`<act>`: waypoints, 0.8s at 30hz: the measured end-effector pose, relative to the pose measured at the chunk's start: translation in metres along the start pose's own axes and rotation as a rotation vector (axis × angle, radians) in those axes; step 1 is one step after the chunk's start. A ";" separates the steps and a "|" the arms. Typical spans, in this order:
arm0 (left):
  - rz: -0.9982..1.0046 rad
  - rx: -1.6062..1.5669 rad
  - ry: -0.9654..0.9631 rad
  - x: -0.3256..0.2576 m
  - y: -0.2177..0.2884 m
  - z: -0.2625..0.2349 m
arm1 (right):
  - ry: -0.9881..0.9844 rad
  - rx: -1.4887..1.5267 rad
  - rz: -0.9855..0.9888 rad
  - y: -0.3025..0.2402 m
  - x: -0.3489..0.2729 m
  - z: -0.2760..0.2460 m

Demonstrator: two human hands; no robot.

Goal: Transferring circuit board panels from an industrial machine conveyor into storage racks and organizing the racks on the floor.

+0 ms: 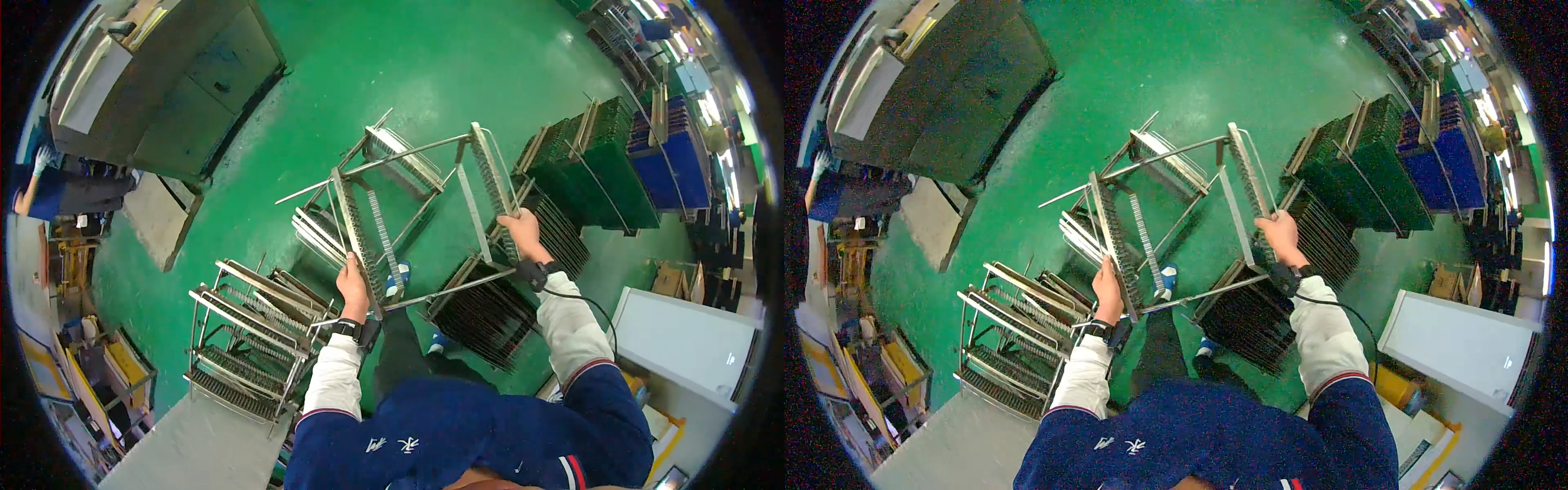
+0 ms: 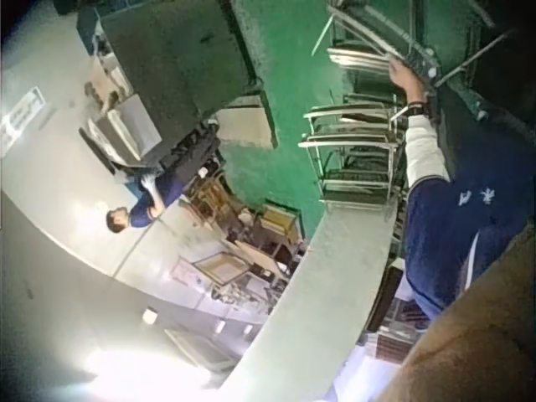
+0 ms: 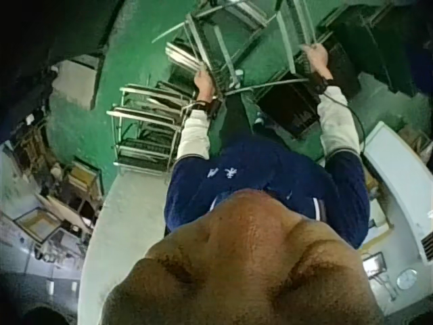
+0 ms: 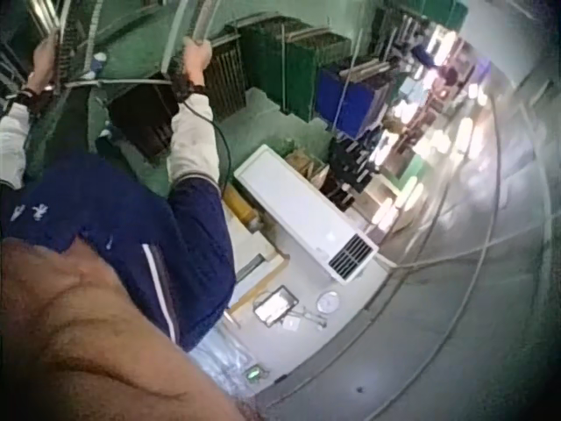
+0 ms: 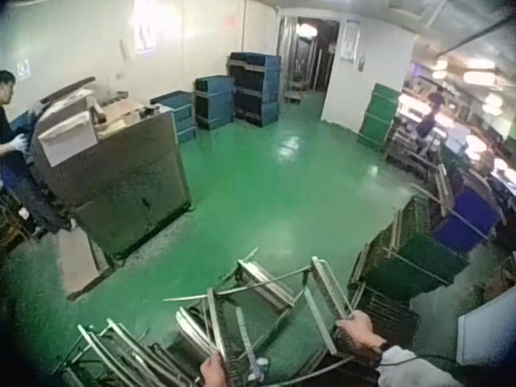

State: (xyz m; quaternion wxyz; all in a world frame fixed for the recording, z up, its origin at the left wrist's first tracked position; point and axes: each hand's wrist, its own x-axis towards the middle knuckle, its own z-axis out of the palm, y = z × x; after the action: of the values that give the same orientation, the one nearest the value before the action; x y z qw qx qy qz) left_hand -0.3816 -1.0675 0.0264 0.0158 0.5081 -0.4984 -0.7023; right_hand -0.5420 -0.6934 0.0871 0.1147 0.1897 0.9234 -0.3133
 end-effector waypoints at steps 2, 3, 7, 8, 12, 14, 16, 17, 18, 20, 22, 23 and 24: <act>0.008 -0.016 0.043 0.026 -0.009 -0.006 | -0.045 -0.077 -0.014 -0.039 0.009 0.027; 0.013 -0.024 0.055 0.037 -0.012 -0.006 | -0.050 -0.086 -0.034 -0.050 0.015 0.040; 0.006 -0.101 0.140 0.069 -0.021 -0.007 | -0.131 -0.089 -0.016 -0.093 0.040 0.090; 0.018 -0.097 0.180 0.076 -0.023 -0.008 | -0.146 -0.090 -0.027 -0.096 0.048 0.101; -0.170 -0.047 0.178 0.088 -0.019 -0.012 | -0.209 -0.106 -0.068 -0.108 0.080 0.141; -0.211 -0.011 0.158 0.101 -0.027 -0.023 | -0.276 -0.109 -0.068 -0.124 0.091 0.156; -0.182 0.066 0.112 0.116 -0.039 -0.032 | -0.288 -0.107 -0.120 -0.133 0.104 0.174; -0.147 0.114 0.086 0.122 -0.042 -0.033 | -0.289 -0.107 -0.140 -0.135 0.111 0.182; -0.112 0.162 0.058 0.128 -0.045 -0.034 | -0.293 -0.099 -0.164 -0.135 0.118 0.188; 0.043 0.201 0.057 0.148 -0.080 -0.061 | -0.320 -0.124 -0.198 -0.153 0.125 0.207; 0.051 0.321 0.049 0.158 -0.083 -0.057 | -0.330 -0.136 -0.187 -0.150 0.138 0.216; 0.057 0.380 0.048 0.163 -0.084 -0.055 | -0.331 -0.142 -0.197 -0.149 0.143 0.220; 0.020 0.419 0.068 0.168 -0.085 -0.053 | -0.332 -0.149 -0.207 -0.148 0.148 0.224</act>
State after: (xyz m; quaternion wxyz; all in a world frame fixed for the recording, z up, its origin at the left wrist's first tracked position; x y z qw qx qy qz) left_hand -0.3829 -1.1498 -0.1505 -0.0662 0.5187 -0.6377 -0.5656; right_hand -0.7169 -0.9000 -0.0564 0.2463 0.0306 0.9270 -0.2811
